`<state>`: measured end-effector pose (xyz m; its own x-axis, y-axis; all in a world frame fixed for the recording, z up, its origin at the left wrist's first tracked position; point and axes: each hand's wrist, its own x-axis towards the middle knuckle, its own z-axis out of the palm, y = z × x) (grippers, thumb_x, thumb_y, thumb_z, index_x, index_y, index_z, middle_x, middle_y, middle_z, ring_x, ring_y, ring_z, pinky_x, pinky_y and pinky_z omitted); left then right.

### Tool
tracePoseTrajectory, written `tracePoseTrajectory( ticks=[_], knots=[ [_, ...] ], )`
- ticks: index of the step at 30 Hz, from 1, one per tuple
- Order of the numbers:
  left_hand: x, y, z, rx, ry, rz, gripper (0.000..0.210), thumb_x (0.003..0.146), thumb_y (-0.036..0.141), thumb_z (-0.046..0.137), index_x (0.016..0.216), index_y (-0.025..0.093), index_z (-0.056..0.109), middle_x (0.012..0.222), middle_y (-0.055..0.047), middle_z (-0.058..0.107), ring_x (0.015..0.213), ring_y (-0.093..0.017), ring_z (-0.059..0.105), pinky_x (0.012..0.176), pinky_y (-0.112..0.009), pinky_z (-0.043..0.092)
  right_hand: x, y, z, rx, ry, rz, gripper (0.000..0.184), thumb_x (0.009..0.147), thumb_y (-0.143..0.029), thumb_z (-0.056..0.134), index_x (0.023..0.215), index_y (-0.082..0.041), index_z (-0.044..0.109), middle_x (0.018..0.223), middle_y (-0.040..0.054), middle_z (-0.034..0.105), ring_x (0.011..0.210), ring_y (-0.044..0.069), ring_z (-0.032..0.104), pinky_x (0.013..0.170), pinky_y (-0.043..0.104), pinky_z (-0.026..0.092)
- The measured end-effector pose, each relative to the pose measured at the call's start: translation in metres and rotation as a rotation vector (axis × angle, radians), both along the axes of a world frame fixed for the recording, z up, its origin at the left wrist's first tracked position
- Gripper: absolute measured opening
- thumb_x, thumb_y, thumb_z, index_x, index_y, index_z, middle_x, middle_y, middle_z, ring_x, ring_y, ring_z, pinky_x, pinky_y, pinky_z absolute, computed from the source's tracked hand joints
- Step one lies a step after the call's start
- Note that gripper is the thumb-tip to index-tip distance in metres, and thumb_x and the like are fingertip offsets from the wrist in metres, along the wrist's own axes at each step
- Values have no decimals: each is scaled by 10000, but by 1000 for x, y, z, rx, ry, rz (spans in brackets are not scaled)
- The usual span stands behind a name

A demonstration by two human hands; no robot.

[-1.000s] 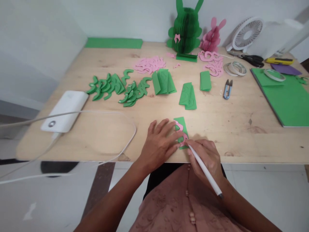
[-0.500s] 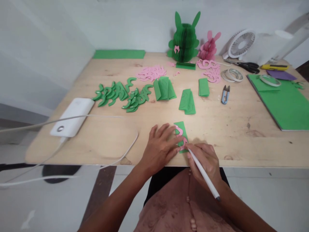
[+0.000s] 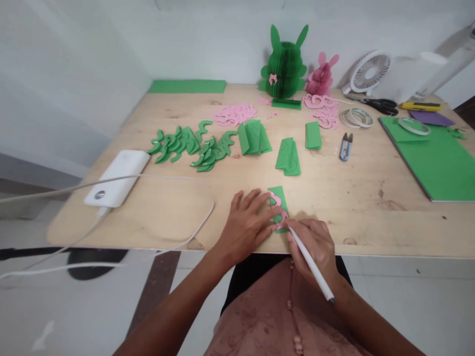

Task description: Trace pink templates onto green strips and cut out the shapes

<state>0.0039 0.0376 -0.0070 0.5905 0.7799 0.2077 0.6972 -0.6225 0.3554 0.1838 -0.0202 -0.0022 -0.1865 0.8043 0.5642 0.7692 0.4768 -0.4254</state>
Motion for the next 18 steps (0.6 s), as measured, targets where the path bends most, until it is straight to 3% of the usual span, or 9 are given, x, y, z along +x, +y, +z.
tracePoseTrajectory(
  ticks=[7,18],
  knots=[
    [0,2,7,-32,5,-3,338,900,387,486,1197,260,587,1352,-53,532,1301,-278,375,1057,-482,237,1,-1,-5,4,-1,-6,250,859,-102,540,1085,-145,640,819,84,717,770,213,619,725,353,439],
    [-9,6,16,-38,101,-132,403,850,408,572,1250,367,550,1404,-47,465,1318,-302,342,1047,-505,256,0,0,-3,10,4,-19,228,852,-89,553,1055,-144,642,809,80,720,755,212,631,710,354,443]
  ],
)
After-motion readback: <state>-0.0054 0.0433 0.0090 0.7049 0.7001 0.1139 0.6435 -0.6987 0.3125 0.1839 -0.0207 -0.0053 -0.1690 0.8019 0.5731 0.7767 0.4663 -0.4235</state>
